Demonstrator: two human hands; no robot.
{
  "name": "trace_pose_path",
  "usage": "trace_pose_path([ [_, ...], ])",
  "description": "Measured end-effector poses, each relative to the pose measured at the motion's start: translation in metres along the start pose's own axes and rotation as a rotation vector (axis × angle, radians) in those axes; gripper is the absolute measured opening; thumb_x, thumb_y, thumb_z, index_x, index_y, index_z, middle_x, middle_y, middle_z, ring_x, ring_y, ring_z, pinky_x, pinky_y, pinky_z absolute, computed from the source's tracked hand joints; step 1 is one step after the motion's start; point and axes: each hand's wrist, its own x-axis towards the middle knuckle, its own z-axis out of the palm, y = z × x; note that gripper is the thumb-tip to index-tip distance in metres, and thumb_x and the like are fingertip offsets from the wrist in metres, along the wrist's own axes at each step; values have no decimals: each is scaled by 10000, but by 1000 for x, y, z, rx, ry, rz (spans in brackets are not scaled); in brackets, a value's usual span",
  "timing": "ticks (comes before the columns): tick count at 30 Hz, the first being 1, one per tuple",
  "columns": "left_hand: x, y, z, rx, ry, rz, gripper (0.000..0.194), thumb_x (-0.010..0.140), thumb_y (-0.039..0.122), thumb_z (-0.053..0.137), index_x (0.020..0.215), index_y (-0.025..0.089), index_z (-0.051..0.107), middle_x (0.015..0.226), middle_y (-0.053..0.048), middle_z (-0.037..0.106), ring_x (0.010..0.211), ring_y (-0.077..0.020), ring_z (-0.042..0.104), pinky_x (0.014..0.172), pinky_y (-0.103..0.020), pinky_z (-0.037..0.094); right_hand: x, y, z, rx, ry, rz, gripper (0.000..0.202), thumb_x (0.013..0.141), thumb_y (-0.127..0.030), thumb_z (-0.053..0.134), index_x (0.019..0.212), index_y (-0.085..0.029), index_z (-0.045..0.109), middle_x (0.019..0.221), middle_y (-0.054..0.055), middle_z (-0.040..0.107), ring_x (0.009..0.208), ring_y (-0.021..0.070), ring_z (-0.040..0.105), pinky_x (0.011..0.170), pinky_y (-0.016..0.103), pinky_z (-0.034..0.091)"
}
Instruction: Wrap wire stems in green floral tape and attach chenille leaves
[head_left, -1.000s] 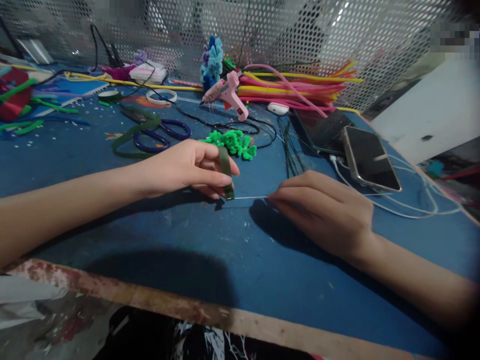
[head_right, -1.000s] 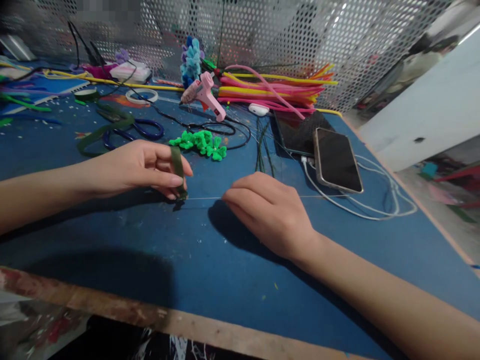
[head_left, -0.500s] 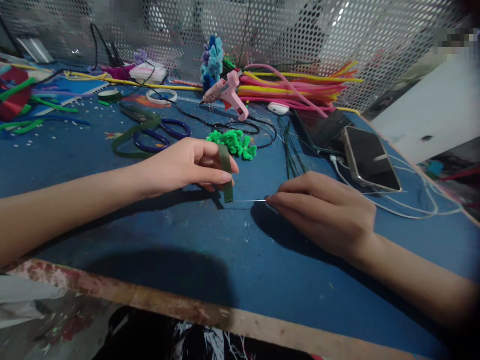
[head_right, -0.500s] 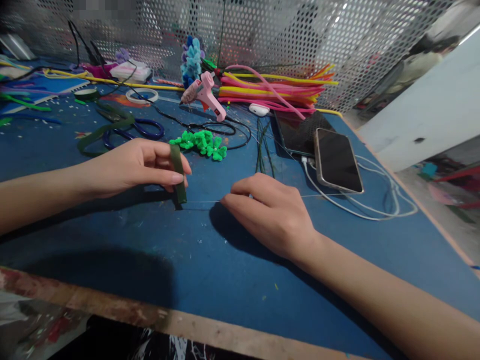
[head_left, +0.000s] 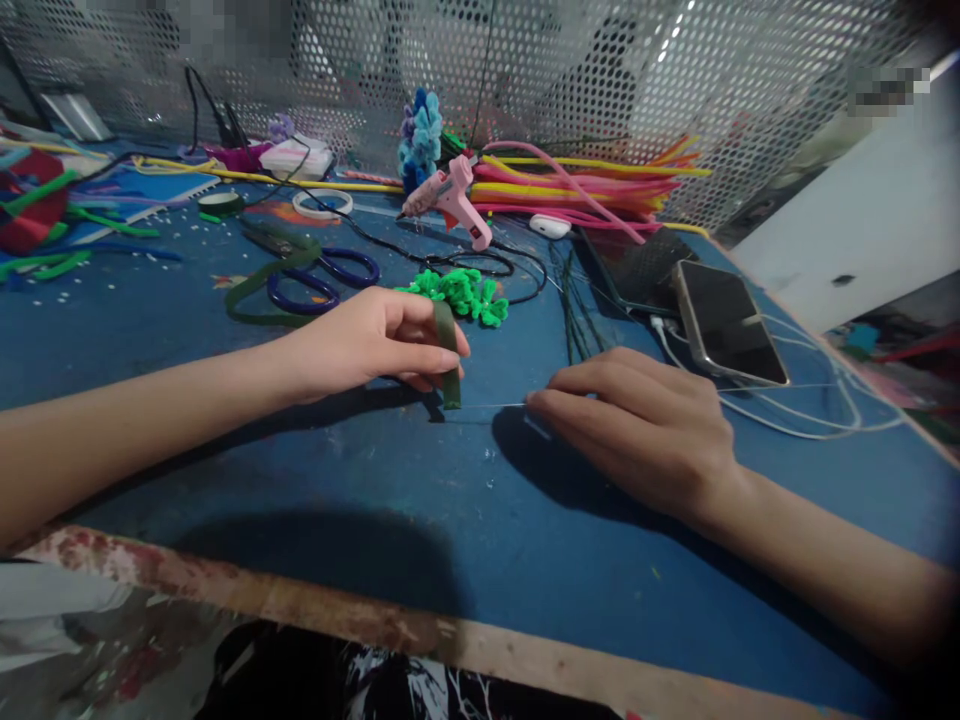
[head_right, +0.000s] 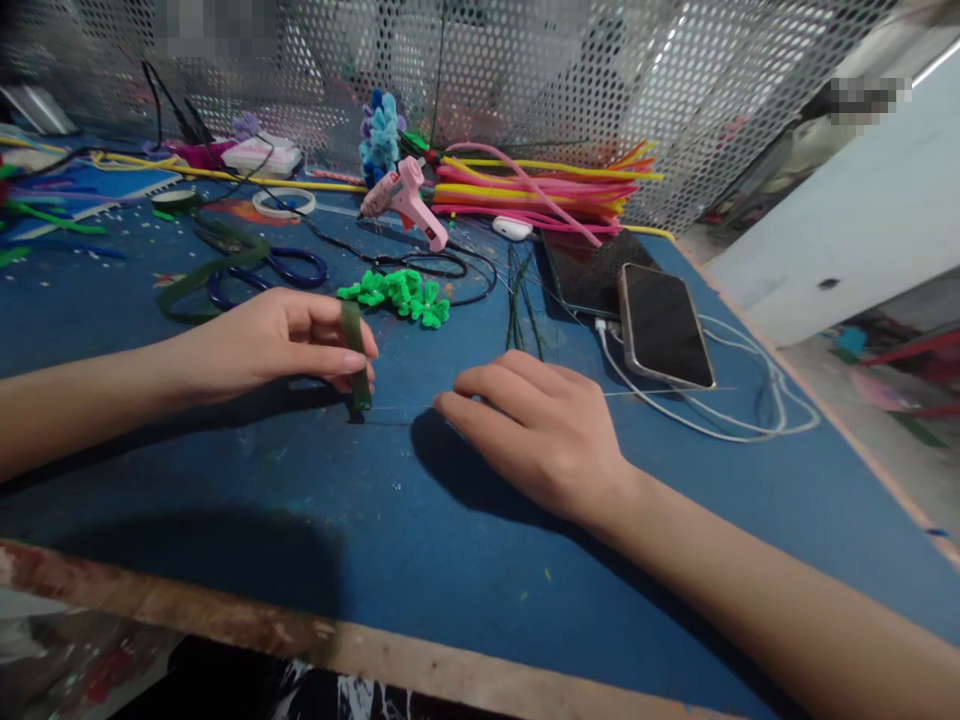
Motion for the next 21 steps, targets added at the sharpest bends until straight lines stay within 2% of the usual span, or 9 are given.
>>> trace_pose_path([
  [7,-1,5,1,-53,-6,-40,99,748,218,563,814,153,595,761,-28,689,655,-129,653,606,-248,533,-1,3,-1,-60,9,-71,107,809,-110,544,887,-167,591,796,41,661,649,136,542,563,259,444],
  [14,-3,6,2,-40,-7,-43,115,770,234,547,829,145,590,758,-40,691,658,-137,656,609,-260,542,1,2,-2,-92,5,-90,117,817,-99,530,910,-156,572,812,54,661,666,146,538,558,266,426],
  [21,-3,8,5,-146,-4,-84,96,747,206,577,798,126,593,733,-29,675,648,-130,643,639,-278,544,2,2,-2,-115,-19,-88,118,840,-116,502,925,-159,572,819,49,661,661,136,527,574,255,416],
])
